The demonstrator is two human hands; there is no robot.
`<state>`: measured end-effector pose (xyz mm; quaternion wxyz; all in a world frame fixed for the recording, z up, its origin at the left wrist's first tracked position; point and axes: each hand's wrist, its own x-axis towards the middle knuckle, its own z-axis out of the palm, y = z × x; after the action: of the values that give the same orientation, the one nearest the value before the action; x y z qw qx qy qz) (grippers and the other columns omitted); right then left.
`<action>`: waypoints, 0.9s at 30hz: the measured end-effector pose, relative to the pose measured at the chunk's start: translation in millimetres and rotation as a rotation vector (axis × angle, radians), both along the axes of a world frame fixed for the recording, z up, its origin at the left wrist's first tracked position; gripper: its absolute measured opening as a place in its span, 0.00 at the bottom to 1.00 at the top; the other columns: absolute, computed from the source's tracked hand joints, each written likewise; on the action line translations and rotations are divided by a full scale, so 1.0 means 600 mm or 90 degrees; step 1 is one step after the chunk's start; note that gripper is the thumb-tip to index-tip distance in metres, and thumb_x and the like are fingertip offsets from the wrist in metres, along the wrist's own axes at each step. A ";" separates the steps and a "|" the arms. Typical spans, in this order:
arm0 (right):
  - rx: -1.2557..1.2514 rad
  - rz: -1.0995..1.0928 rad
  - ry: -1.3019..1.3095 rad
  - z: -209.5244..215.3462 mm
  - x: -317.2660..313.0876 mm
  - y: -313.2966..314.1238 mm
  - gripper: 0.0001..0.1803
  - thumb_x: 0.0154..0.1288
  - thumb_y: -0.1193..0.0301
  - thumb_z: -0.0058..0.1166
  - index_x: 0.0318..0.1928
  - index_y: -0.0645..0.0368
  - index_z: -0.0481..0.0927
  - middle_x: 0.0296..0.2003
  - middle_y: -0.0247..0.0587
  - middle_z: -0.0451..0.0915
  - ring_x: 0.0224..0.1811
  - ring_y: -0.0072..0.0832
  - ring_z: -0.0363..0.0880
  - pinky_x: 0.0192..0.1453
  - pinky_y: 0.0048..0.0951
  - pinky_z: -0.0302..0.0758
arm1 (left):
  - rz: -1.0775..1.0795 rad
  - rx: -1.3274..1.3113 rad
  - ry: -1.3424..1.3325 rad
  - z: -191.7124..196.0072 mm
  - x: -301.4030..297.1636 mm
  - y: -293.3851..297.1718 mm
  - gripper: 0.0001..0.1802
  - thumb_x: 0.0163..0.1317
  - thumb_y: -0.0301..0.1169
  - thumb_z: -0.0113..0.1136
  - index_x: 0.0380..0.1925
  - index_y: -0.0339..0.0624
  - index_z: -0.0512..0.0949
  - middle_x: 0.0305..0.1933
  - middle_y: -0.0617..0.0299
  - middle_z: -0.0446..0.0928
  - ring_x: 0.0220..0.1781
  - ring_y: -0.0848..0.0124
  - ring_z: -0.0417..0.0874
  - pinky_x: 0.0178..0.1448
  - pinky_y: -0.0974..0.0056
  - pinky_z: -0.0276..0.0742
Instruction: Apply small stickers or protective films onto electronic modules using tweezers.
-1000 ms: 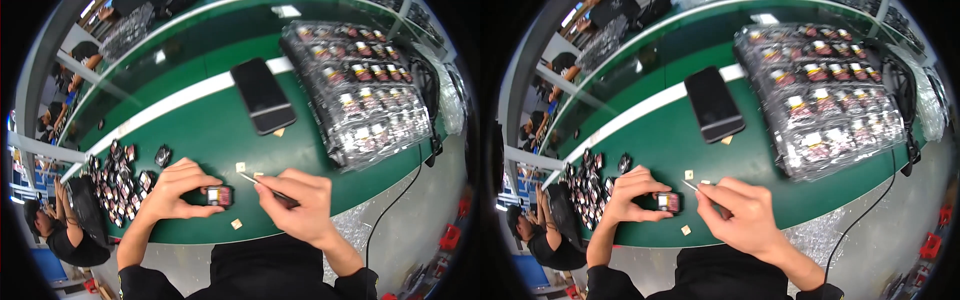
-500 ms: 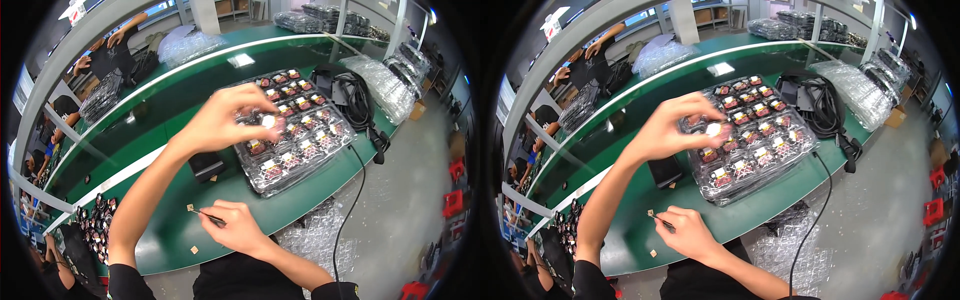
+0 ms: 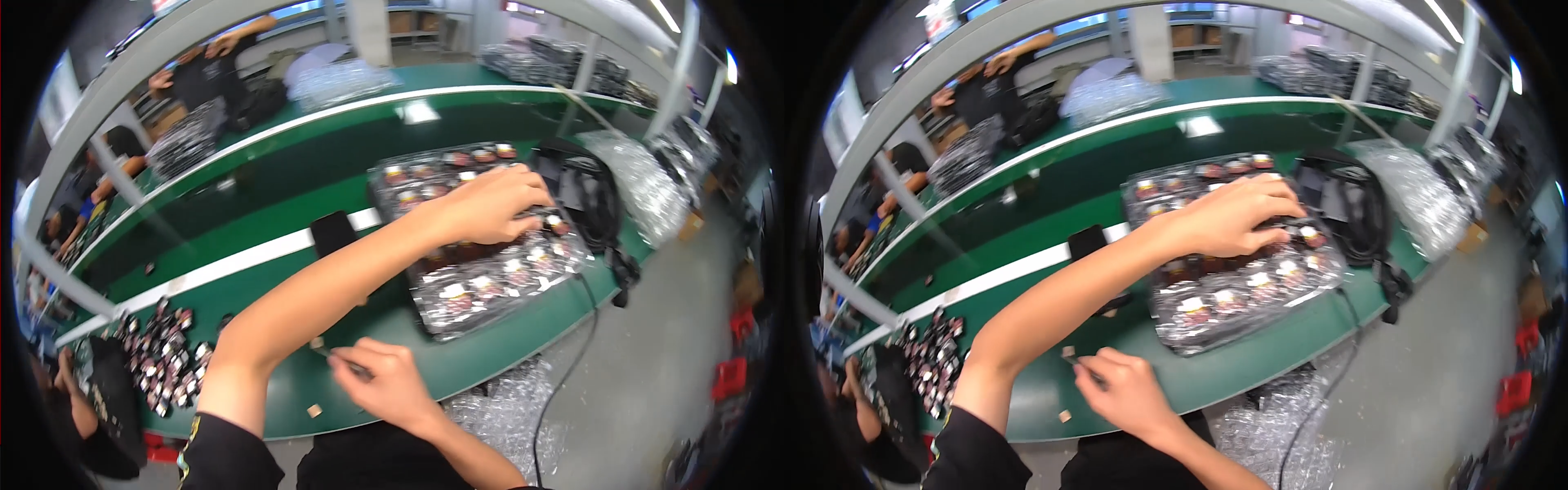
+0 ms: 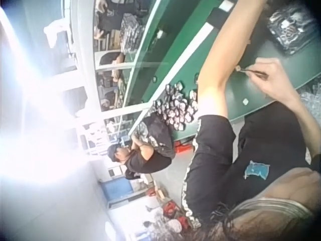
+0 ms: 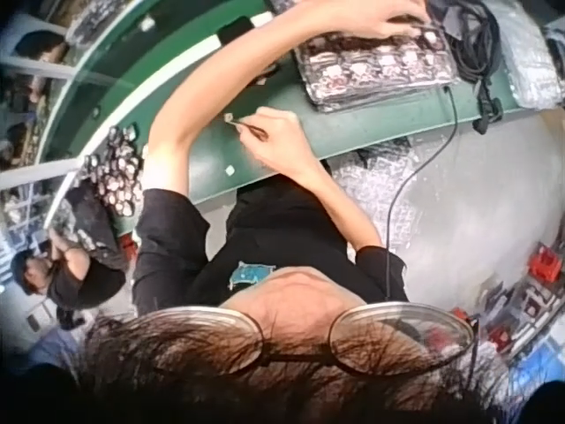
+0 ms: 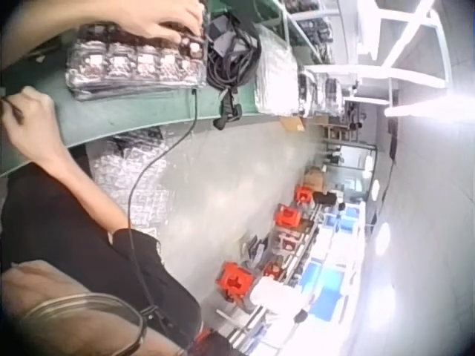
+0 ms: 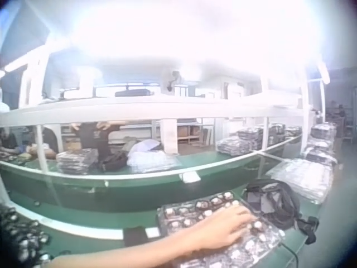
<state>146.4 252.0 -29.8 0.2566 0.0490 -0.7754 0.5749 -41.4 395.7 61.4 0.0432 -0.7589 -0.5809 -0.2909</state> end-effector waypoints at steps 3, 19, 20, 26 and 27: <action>-0.004 0.007 -0.050 0.016 0.008 0.004 0.06 0.70 0.76 0.70 0.45 0.66 0.92 0.28 0.44 0.84 0.21 0.31 0.82 0.28 0.33 0.78 | 0.026 0.043 -0.039 0.004 -0.036 -0.098 0.20 0.73 0.36 0.70 0.61 0.40 0.86 0.63 0.51 0.83 0.69 0.50 0.81 0.76 0.46 0.75; 0.059 0.004 -0.067 0.026 -0.002 -0.011 0.08 0.65 0.81 0.73 0.45 0.69 0.94 0.23 0.37 0.80 0.17 0.19 0.72 0.22 0.27 0.65 | 1.047 -0.284 0.108 -0.106 -0.290 -1.022 0.22 0.75 0.38 0.65 0.66 0.48 0.84 0.70 0.51 0.82 0.73 0.45 0.80 0.78 0.44 0.77; 0.063 -0.005 -0.078 0.026 -0.003 -0.013 0.09 0.65 0.81 0.73 0.45 0.69 0.94 0.22 0.37 0.80 0.17 0.19 0.72 0.22 0.28 0.65 | 1.077 -0.255 0.009 -0.113 -0.304 -1.052 0.21 0.76 0.36 0.64 0.66 0.48 0.84 0.68 0.50 0.82 0.72 0.44 0.80 0.77 0.44 0.77; 0.091 -0.043 -0.115 0.036 -0.002 -0.024 0.07 0.63 0.81 0.74 0.42 0.68 0.94 0.21 0.37 0.80 0.20 0.18 0.73 0.25 0.25 0.63 | 0.942 -0.165 0.013 -0.102 -0.287 -1.028 0.16 0.71 0.29 0.68 0.57 0.36 0.87 0.56 0.44 0.85 0.63 0.44 0.84 0.69 0.44 0.80; 0.091 -0.046 -0.106 0.036 -0.002 -0.026 0.07 0.63 0.81 0.75 0.42 0.68 0.94 0.21 0.36 0.80 0.20 0.17 0.72 0.26 0.24 0.62 | 0.877 -0.134 0.048 -0.095 -0.262 -0.993 0.17 0.71 0.30 0.68 0.57 0.36 0.86 0.55 0.43 0.86 0.63 0.44 0.84 0.69 0.45 0.80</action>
<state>144.9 236.4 -8.5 0.2081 -0.0087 -0.8343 0.5104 -198.4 -200.3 4.4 0.1643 -0.2273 -0.9532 -0.1130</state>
